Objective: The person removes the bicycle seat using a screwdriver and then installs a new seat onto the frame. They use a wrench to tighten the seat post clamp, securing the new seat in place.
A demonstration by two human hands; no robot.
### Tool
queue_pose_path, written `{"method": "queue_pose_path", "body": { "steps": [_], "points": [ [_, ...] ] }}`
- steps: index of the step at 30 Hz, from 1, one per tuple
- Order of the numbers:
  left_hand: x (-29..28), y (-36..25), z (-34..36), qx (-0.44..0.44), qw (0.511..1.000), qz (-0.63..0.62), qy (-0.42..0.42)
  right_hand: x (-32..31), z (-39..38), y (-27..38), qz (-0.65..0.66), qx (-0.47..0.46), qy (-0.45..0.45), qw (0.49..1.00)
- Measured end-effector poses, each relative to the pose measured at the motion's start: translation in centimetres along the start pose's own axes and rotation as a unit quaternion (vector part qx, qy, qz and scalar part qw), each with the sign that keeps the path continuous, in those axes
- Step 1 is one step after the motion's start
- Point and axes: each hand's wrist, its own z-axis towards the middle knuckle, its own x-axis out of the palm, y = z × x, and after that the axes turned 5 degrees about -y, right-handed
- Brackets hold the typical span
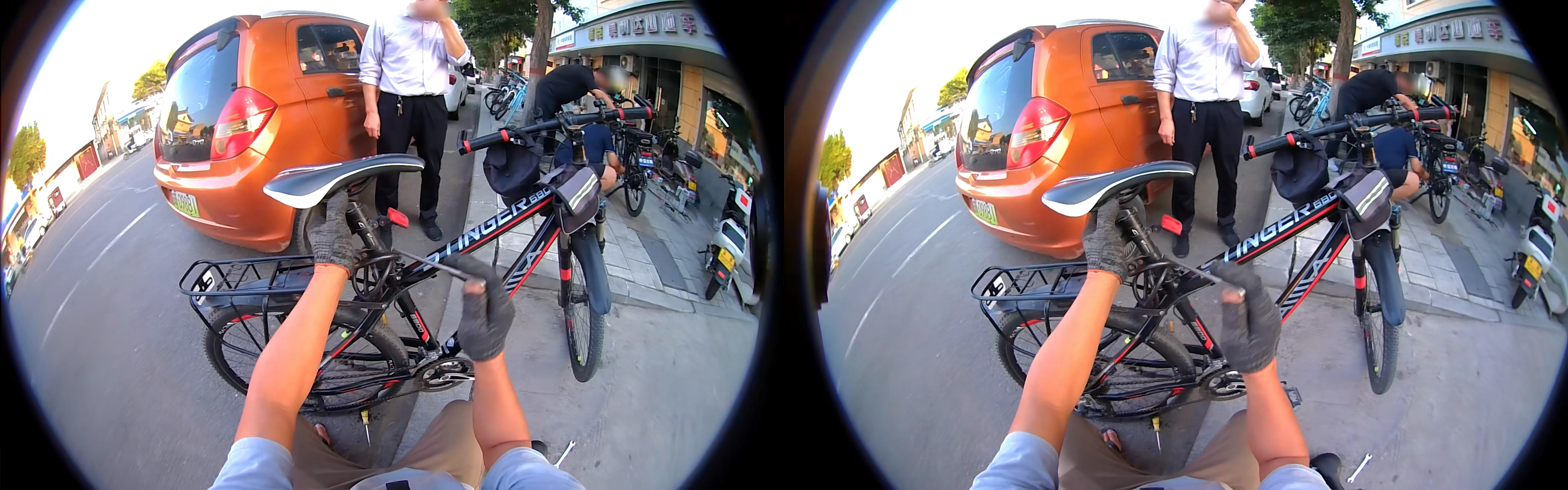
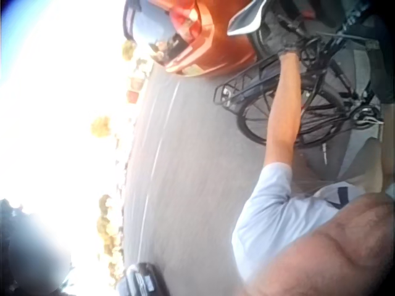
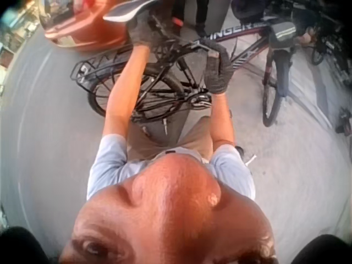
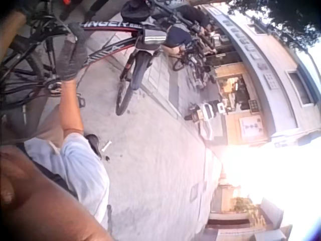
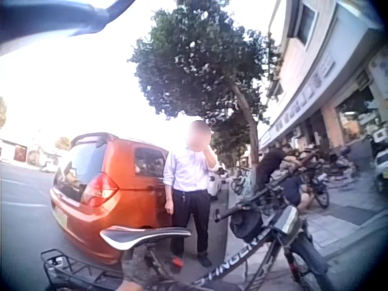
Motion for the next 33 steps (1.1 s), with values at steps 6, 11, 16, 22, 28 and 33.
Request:
{"method": "queue_pose_path", "body": {
  "steps": [6,11,16,22,28,33],
  "points": [
    [1.4,-0.8,-0.9,0.113,0.99,0.076,-0.038,3.7,7.4,-2.2,0.344,0.337,-0.066,0.874],
    [2.0,-1.5,-0.7,0.091,0.994,0.045,-0.03,8.3,13.6,-5.0,0.358,0.503,0.055,0.785],
    [1.1,-1.0,0.2,0.043,0.997,0.044,-0.047,11.9,15.4,-6.0,0.295,0.541,0.08,0.783],
    [-0.3,-2.0,-0.1,-0.083,0.992,-0.088,0.031,14.1,16.0,-6.7,0.327,0.505,0.072,0.795],
    [-0.2,-2.6,-0.7,-0.084,0.995,-0.054,0.018,14.4,15.5,-7.2,0.357,0.495,0.077,0.788],
    [0.1,-2.2,-1.6,-0.05,0.991,-0.119,-0.035,15.0,15.8,-6.9,0.338,0.5,0.063,0.795]
  ]
}}
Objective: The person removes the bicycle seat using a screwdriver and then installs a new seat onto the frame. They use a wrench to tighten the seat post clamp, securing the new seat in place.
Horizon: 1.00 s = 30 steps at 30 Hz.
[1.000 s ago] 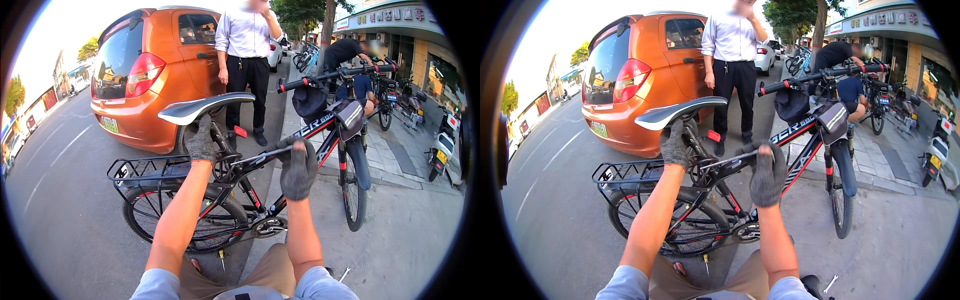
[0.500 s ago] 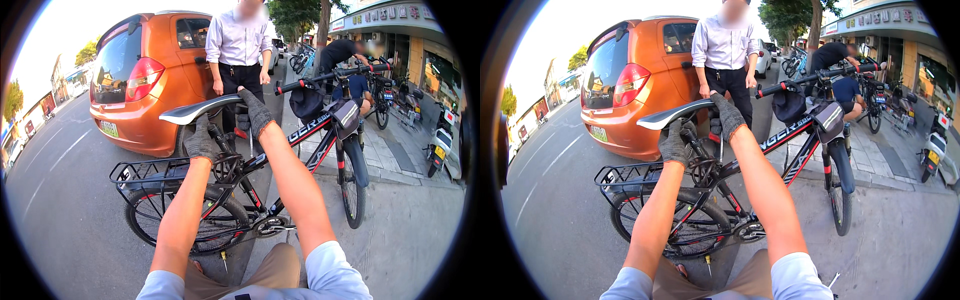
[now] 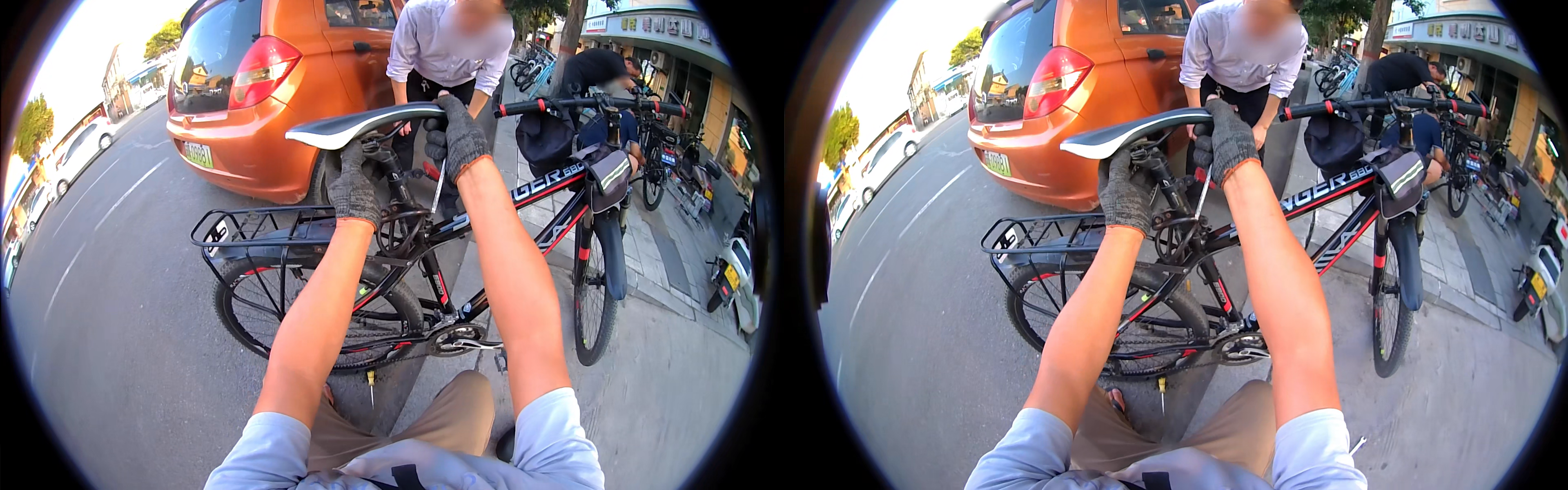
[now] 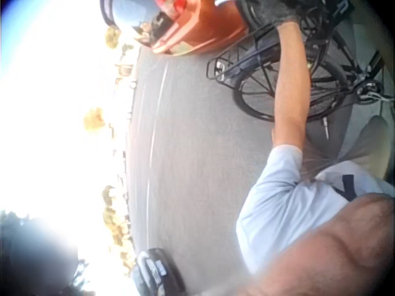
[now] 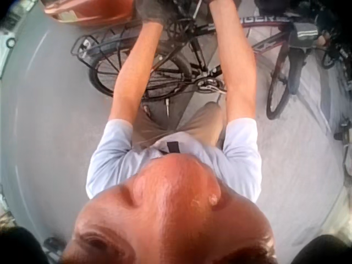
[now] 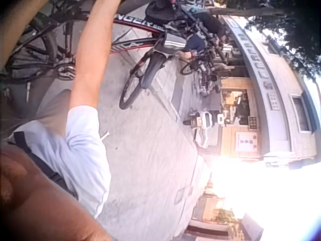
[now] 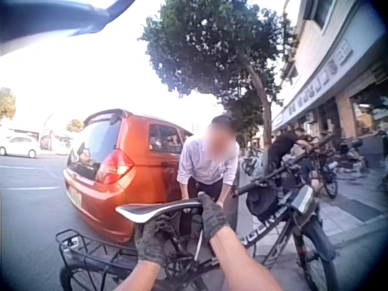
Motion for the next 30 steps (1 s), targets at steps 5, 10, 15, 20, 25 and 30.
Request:
{"method": "queue_pose_path", "body": {
  "steps": [5,10,15,20,25,30],
  "points": [
    [-0.8,-1.5,-2.0,-0.03,0.999,0.04,-0.011,0.3,0.2,0.7,0.022,-0.009,-0.041,0.999],
    [-2.5,-4.8,-1.1,-0.087,0.96,0.267,0.025,-0.9,-2.3,3.7,0.067,-0.091,0.004,0.994],
    [-6.8,-7.8,-0.3,0.036,0.582,0.755,0.299,-8.1,-10.9,8.6,-0.02,-0.173,0.035,0.984],
    [-8.6,-10.8,1.2,-0.129,0.548,0.751,0.346,-22.0,-24.4,6.6,-0.103,-0.152,-0.138,0.973],
    [-10.3,-11.1,4.3,0.101,0.455,0.787,0.404,-33.6,-38.0,0.0,-0.102,-0.083,-0.413,0.901],
    [-11.4,-10.5,5.3,-0.191,0.634,0.686,0.301,-43.4,-48.5,-8.6,-0.139,-0.069,-0.563,0.812]
  ]
}}
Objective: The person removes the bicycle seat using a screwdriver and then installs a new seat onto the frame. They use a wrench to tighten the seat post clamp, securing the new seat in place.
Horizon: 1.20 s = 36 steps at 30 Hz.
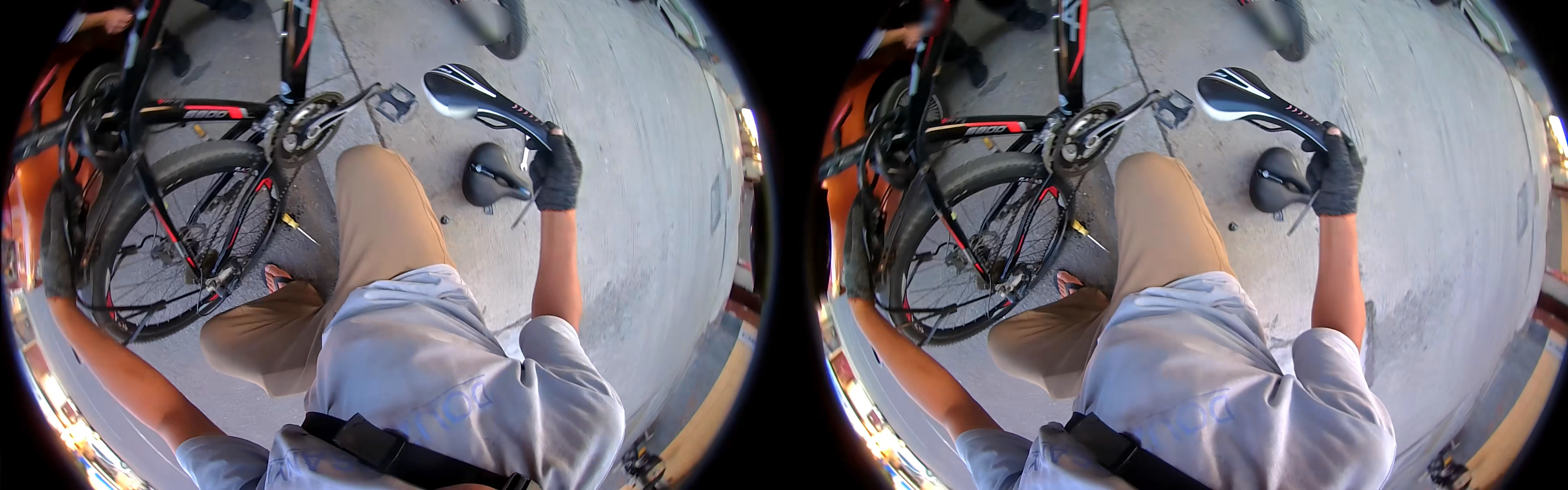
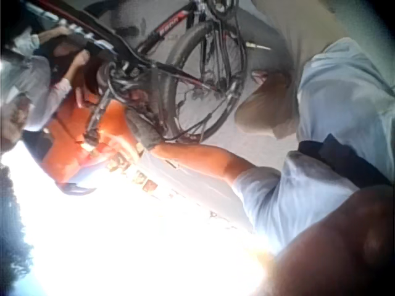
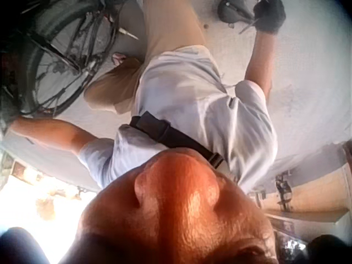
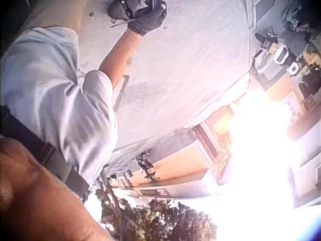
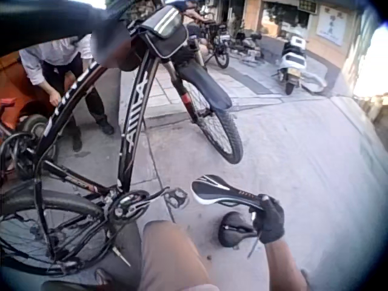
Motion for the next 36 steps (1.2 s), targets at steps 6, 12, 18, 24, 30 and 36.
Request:
{"method": "queue_pose_path", "body": {
  "steps": [6,12,18,24,30,36],
  "points": [
    [-0.7,1.0,0.9,0.044,0.999,0.006,-0.006,-3.9,8.9,-13.1,-0.052,0.092,-0.115,0.988],
    [-1.5,1.6,1.7,-0.011,1.0,-0.017,0.002,-12.2,11.9,-17.3,-0.552,-0.053,-0.066,0.83],
    [1.4,-2.6,-1.4,0.287,0.829,0.48,0.017,-18.2,9.1,-18.5,-0.772,0.02,0.206,0.601],
    [3.1,-3.9,-1.5,0.119,0.943,0.309,-0.033,-14.8,9.0,-22.5,-0.867,-0.008,0.331,0.372],
    [2.1,-3.6,2.5,0.085,0.962,0.253,-0.052,-9.6,5.1,-21.7,-0.8,-0.048,0.225,0.554],
    [2.4,-4.8,1.1,0.039,0.964,0.251,-0.073,-5.5,1.2,-14.9,-0.781,-0.041,0.303,0.544]
  ]
}}
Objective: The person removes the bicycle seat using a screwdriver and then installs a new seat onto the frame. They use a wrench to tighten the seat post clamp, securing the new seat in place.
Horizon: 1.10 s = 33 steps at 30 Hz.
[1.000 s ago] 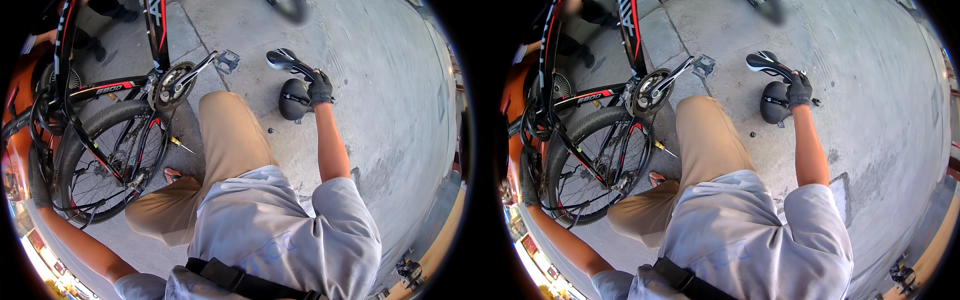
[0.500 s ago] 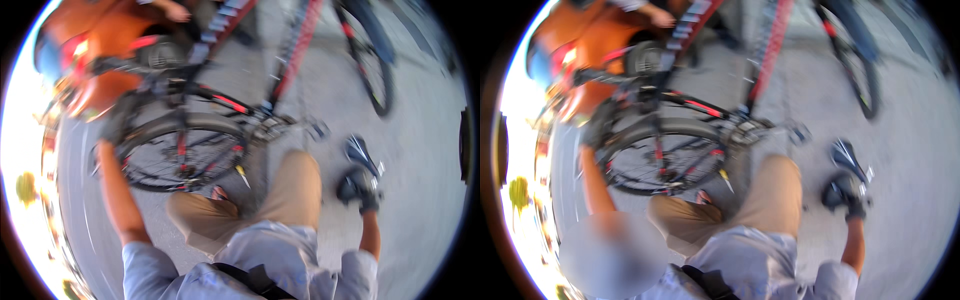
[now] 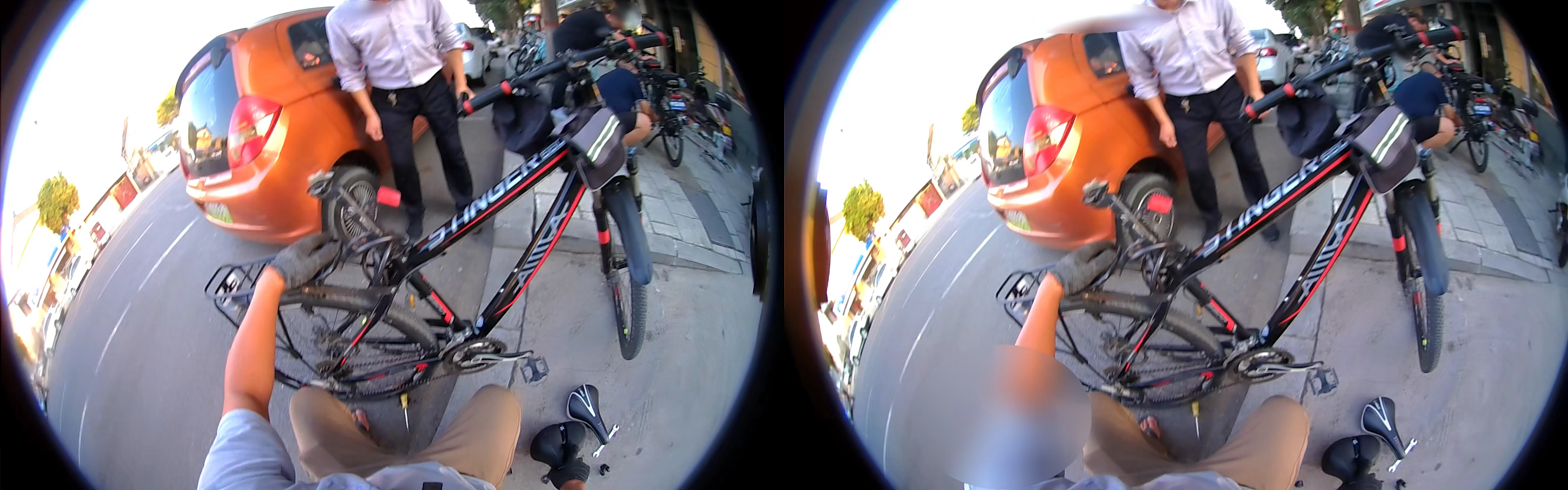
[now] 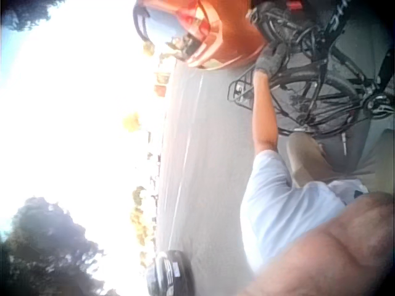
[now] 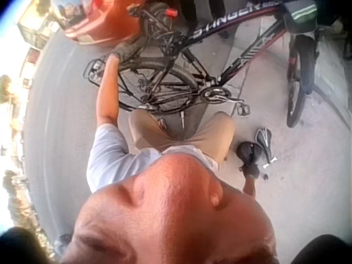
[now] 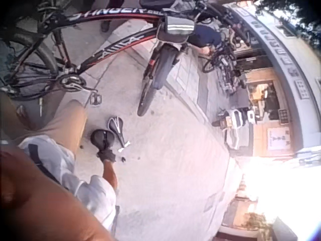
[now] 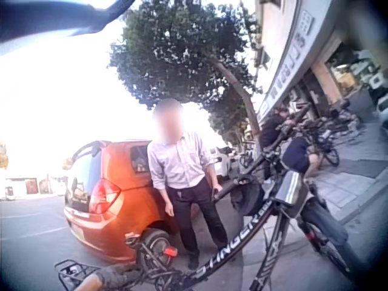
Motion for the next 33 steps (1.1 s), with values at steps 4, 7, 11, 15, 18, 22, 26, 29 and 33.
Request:
{"method": "queue_pose_path", "body": {
  "steps": [4,7,11,15,18,22,26,29,33],
  "points": [
    [0.1,0.0,0.2,0.015,1.0,0.022,0.003,-0.5,-0.2,0.1,0.17,-0.005,-0.018,0.985],
    [0.3,0.2,0.1,0.006,1.0,0.023,-0.003,-0.2,-0.3,0.1,0.341,-0.003,-0.056,0.938],
    [0.2,0.1,-0.1,-0.018,1.0,0.002,-0.003,-5.2,-1.6,3.2,0.608,-0.096,-0.093,0.782],
    [0.2,0.1,-0.3,0.001,0.996,-0.07,-0.062,-17.2,-3.9,9.7,0.622,-0.214,-0.165,0.735],
    [0.2,-0.2,-1.1,0.049,0.968,-0.108,-0.22,-26.7,-5.1,15.4,0.589,-0.337,-0.19,0.709],
    [-0.1,-2.5,-2.1,0.103,0.904,-0.268,-0.317,-37.3,-5.9,23.8,0.553,-0.492,-0.241,0.628],
    [-2.0,-5.9,-2.5,0.124,0.864,-0.408,-0.267,-46.7,-7.0,32.1,0.523,-0.571,-0.202,0.6],
    [-4.5,-7.1,-1.9,0.149,0.819,-0.502,-0.234,-52.4,-8.1,37.8,0.456,-0.619,-0.22,0.601],
    [-7.6,-6.8,-0.3,0.157,0.803,-0.543,-0.19,-57.8,-9.7,43.1,0.34,-0.652,-0.203,0.647]
  ]
}}
